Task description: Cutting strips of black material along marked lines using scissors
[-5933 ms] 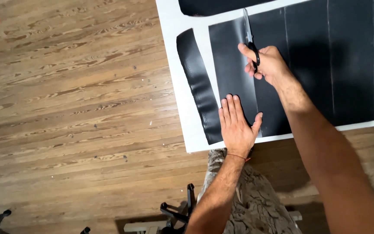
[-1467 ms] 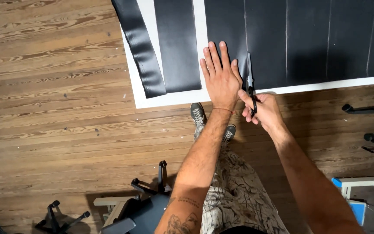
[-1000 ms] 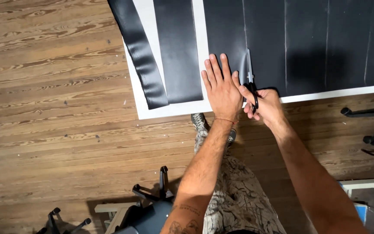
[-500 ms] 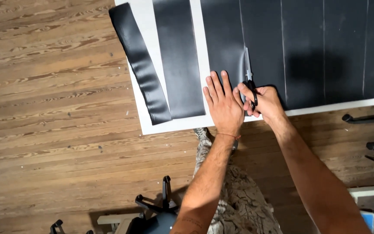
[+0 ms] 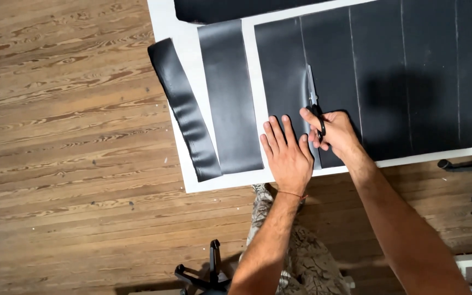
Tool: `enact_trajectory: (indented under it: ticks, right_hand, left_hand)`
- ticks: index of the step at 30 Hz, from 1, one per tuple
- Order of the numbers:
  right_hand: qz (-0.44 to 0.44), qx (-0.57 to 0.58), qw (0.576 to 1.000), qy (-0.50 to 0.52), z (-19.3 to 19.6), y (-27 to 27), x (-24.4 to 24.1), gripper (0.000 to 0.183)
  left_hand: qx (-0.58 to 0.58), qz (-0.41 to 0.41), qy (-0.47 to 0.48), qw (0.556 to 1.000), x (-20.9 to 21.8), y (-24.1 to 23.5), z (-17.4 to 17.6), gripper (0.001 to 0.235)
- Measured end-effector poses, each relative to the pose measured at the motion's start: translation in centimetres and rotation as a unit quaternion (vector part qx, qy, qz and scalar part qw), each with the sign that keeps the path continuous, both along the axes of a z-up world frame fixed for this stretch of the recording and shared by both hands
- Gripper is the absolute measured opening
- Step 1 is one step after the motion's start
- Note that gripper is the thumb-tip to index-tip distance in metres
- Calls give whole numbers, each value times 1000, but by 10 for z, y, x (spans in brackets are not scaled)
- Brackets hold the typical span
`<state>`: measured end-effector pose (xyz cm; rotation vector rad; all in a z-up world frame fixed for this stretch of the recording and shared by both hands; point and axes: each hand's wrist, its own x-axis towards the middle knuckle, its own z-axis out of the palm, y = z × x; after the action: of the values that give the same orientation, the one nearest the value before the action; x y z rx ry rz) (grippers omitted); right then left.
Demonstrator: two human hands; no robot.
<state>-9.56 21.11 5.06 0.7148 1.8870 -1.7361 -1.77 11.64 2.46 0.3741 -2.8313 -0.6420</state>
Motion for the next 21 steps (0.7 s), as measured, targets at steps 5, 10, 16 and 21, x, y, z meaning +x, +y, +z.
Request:
enact_trajectory:
  ticks: [5, 10, 16, 21]
  right_hand:
    - [-15, -13, 1000, 3, 1, -3, -15, 58]
    - [-8, -6, 1000, -1, 3, -4, -32, 59]
    - [-10, -17, 1000, 9, 3, -8, -51, 58]
    - [-11, -6, 1000, 10, 6, -15, -70, 59]
  left_hand:
    - [0, -4, -1, 1000, 0, -2, 3, 69]
    - [13, -4, -2, 1000, -3, -3, 9, 90]
    - [11, -1, -3, 1000, -4, -3, 10, 96]
    - [13, -2, -3, 1000, -4, -4, 10, 97]
